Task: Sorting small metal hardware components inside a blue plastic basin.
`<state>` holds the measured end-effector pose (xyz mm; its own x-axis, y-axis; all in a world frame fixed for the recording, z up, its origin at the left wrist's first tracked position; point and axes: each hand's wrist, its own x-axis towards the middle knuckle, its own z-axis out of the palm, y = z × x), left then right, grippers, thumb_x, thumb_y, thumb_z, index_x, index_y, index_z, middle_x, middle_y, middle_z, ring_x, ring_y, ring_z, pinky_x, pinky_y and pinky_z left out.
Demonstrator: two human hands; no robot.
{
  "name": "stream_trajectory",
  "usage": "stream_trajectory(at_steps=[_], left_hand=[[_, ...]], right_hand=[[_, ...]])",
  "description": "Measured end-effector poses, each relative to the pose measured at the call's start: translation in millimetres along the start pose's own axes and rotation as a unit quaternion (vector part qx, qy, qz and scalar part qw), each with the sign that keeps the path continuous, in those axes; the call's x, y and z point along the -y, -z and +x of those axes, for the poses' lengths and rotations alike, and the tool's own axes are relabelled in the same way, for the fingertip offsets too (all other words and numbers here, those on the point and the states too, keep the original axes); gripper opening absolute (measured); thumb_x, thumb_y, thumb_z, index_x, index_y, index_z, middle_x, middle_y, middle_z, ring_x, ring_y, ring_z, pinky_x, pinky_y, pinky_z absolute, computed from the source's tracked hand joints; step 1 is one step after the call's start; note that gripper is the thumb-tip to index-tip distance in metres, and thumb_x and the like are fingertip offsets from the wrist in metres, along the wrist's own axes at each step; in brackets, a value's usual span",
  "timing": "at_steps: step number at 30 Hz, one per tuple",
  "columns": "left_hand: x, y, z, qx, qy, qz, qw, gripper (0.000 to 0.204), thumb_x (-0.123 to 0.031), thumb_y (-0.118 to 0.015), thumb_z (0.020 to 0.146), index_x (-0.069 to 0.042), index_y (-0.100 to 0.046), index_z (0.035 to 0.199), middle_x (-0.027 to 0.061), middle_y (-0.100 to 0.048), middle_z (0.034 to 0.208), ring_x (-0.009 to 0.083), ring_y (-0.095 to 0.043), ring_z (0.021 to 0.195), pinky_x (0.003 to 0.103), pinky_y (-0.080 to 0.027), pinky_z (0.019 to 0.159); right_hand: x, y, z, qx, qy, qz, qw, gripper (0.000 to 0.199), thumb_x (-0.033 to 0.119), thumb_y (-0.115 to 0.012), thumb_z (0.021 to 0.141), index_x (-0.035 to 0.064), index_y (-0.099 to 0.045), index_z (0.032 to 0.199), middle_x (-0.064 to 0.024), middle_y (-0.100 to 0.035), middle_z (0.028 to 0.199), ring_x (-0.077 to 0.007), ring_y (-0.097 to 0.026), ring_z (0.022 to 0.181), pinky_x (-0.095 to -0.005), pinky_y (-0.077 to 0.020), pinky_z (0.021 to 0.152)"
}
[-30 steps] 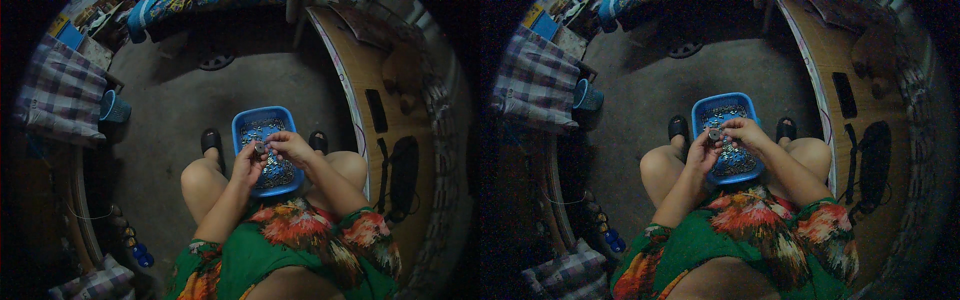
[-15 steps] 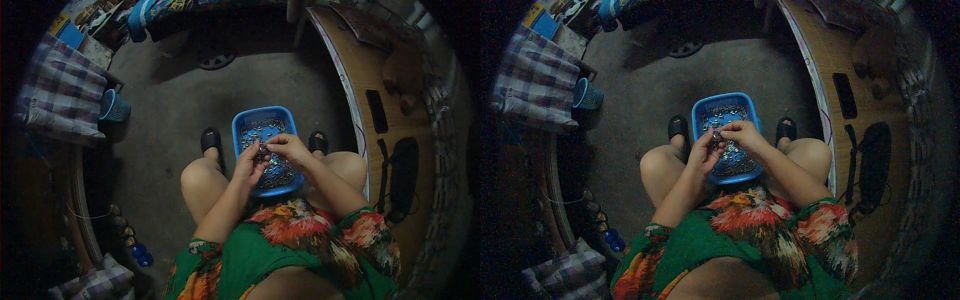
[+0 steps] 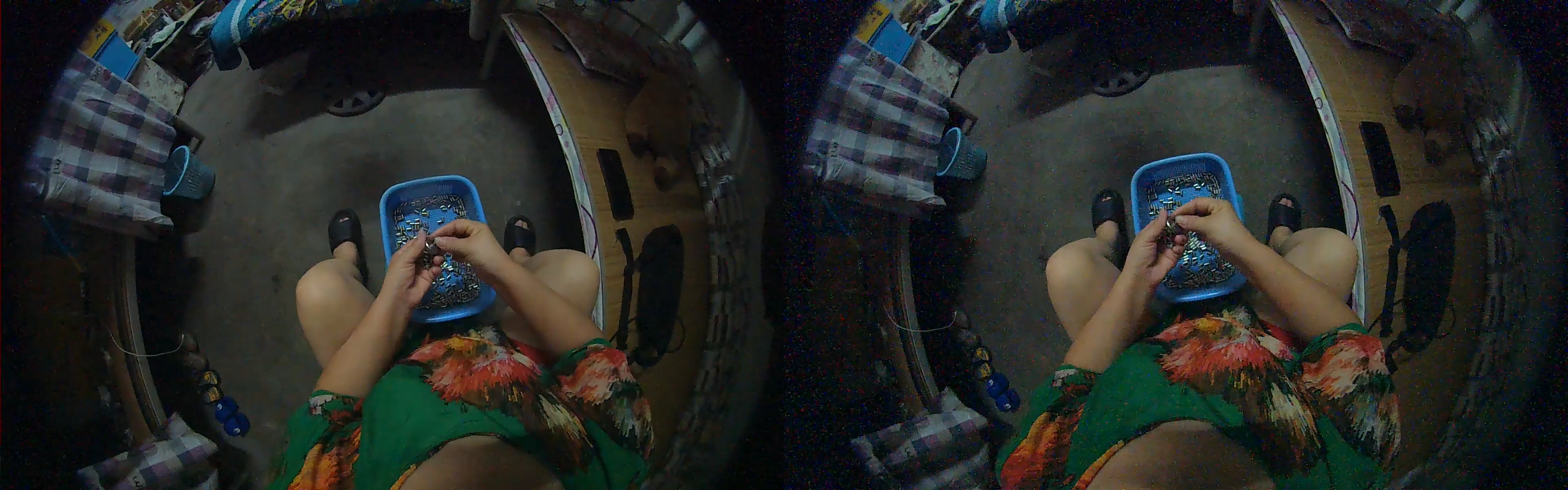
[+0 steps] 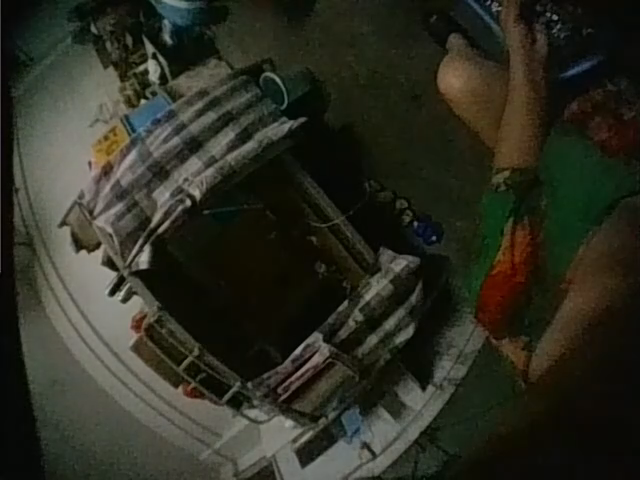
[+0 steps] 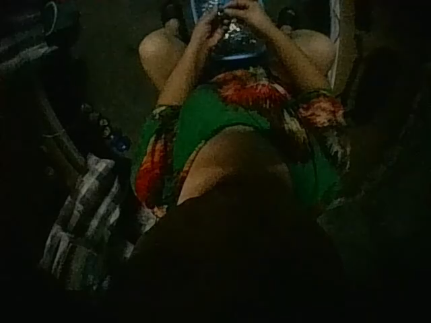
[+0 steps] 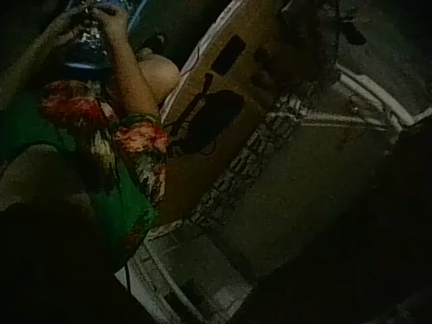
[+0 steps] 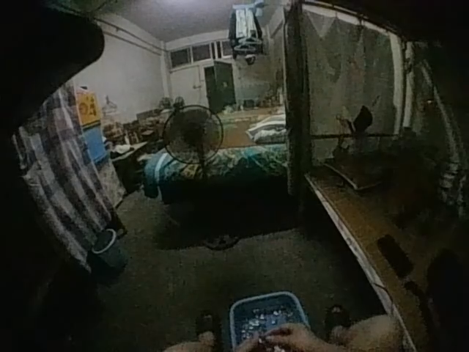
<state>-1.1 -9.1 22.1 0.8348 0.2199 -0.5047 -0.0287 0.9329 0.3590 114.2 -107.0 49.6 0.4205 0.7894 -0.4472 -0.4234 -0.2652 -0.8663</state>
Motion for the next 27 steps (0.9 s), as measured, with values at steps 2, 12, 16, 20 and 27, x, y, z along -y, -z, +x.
stream_trajectory(at_steps=[2, 12, 16, 20, 27], left_hand=[[0.2, 1.5, 0.7, 0.001, 0.0, -0.004, 1.0, 0.023, -0.029, -0.052, 0.083, -0.006, -0.052, 0.087, 0.0039, -0.055, 0.072, 0.0124, -0.052, 0.059, 0.02, -0.042, 0.048], [-0.9, 1.0, -0.3, 0.023, -0.001, -0.006, 1.0, 0.023, -0.029, -0.052, 0.084, -0.007, -0.052, 0.087, 0.0036, -0.055, 0.073, 0.0123, -0.052, 0.058, 0.02, -0.042, 0.047], [-1.9, -2.9, -2.9, 0.022, -0.004, -0.002, 1.0, 0.022, -0.029, -0.051, 0.084, -0.006, -0.052, 0.087, 0.0038, -0.055, 0.072, 0.0123, -0.053, 0.059, 0.02, -0.043, 0.048], [-2.1, -1.5, -2.2, 0.027, -0.009, 0.007, 1.0, 0.023, -0.028, -0.051, 0.084, -0.006, -0.052, 0.087, 0.004, -0.055, 0.071, 0.0119, -0.053, 0.059, 0.02, -0.043, 0.049], [-3.0, -4.1, -4.8, 0.028, -0.017, 0.015, 0.999, 0.021, -0.026, -0.051, 0.084, -0.005, -0.052, 0.088, 0.004, -0.055, 0.072, 0.0123, -0.052, 0.059, 0.02, -0.042, 0.05]], right_hand=[[-1.9, -1.1, 0.5, 0.01, 0.018, 0.036, 0.999, 0.016, 0.009, -0.061, 0.075, 0.0026, -0.059, 0.09, -0.0028, -0.059, 0.077, -0.008, -0.055, 0.066, -0.0182, -0.0414, 0.057], [3.6, -4.4, -4.8, 0.021, 0.063, 0.032, 0.997, 0.014, 0.006, -0.059, 0.076, -0.0002, -0.057, 0.088, -0.0052, -0.059, 0.081, -0.0109, -0.056, 0.072, -0.0227, -0.0451, 0.067], [-0.7, -2.8, -2.6, 0.016, 0.08, 0.027, 0.996, 0.013, 0.005, -0.058, 0.076, -0.0009, -0.057, 0.088, -0.0055, -0.059, 0.081, -0.0111, -0.056, 0.072, -0.0235, -0.0455, 0.068], [-4.5, -3.5, -3.3, 0.004, 0.156, -0.062, 0.986, 0.014, 0.005, -0.059, 0.075, -0.0005, -0.057, 0.088, -0.0057, -0.058, 0.082, -0.0118, -0.056, 0.073, -0.0236, -0.0457, 0.068], [0.4, 6.0, 1.4, 0.059, -0.018, 0.045, 0.997, 0.024, 0.009, -0.062, 0.074, 0.0036, -0.051, 0.094, -0.0028, -0.054, 0.077, -0.0099, -0.053, 0.068, -0.021, -0.0432, 0.059]])
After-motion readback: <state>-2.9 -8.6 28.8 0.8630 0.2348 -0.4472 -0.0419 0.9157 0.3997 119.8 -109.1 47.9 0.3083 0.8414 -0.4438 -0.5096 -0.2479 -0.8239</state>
